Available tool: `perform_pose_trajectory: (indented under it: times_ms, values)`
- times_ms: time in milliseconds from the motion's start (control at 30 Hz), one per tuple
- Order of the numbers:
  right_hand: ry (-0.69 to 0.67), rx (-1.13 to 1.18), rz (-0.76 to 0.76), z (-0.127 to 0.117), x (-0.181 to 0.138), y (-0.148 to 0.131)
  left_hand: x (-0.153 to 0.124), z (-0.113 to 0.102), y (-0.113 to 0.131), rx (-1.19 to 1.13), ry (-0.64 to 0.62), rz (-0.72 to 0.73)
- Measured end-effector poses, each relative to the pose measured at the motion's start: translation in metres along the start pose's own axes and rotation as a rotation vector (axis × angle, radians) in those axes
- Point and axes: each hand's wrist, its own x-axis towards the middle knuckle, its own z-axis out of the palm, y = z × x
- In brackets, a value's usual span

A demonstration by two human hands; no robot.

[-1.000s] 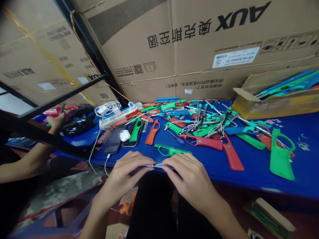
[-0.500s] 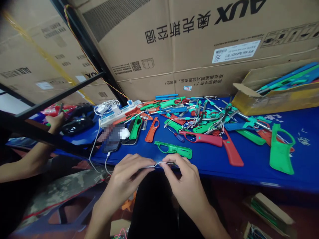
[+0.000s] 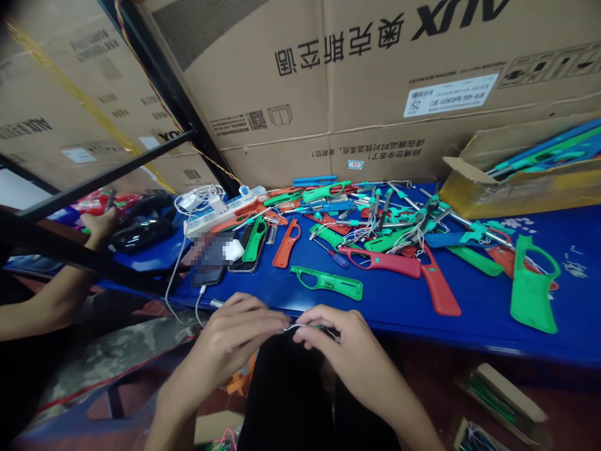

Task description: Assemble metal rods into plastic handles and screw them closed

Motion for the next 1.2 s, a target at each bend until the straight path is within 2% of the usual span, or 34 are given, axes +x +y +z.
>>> perform_pose_trajectory:
  times_ms: [133, 433, 600, 800, 933, 1200]
  values:
    - [-0.002, 0.009, -0.005, -0.001, 0.0, 0.002, 0.0, -0.004, 0.002, 0.012, -0.036, 0.015]
    - [0.058, -0.273, -0.096, 0.003, 0.0, 0.005, -0.002, -0.006, -0.001, 0.046, -0.019, 0.031]
    - [0.052, -0.298, -0.127, 0.004, 0.003, 0.005, -0.002, -0.008, -0.001, 0.065, -0.024, 0.012]
    - [0.122, -0.385, -0.205, 0.009, 0.007, 0.005, -0.003, -0.007, -0.001, 0.095, -0.031, 0.01]
    - [0.158, -0.494, -0.18, 0.013, 0.009, 0.005, -0.003, -0.004, -0.003, 0.106, -0.048, 0.01]
    - [0.128, -0.756, -0.181, 0.014, 0.006, -0.003, 0.025, -0.013, 0.004, 0.192, -0.132, 0.007]
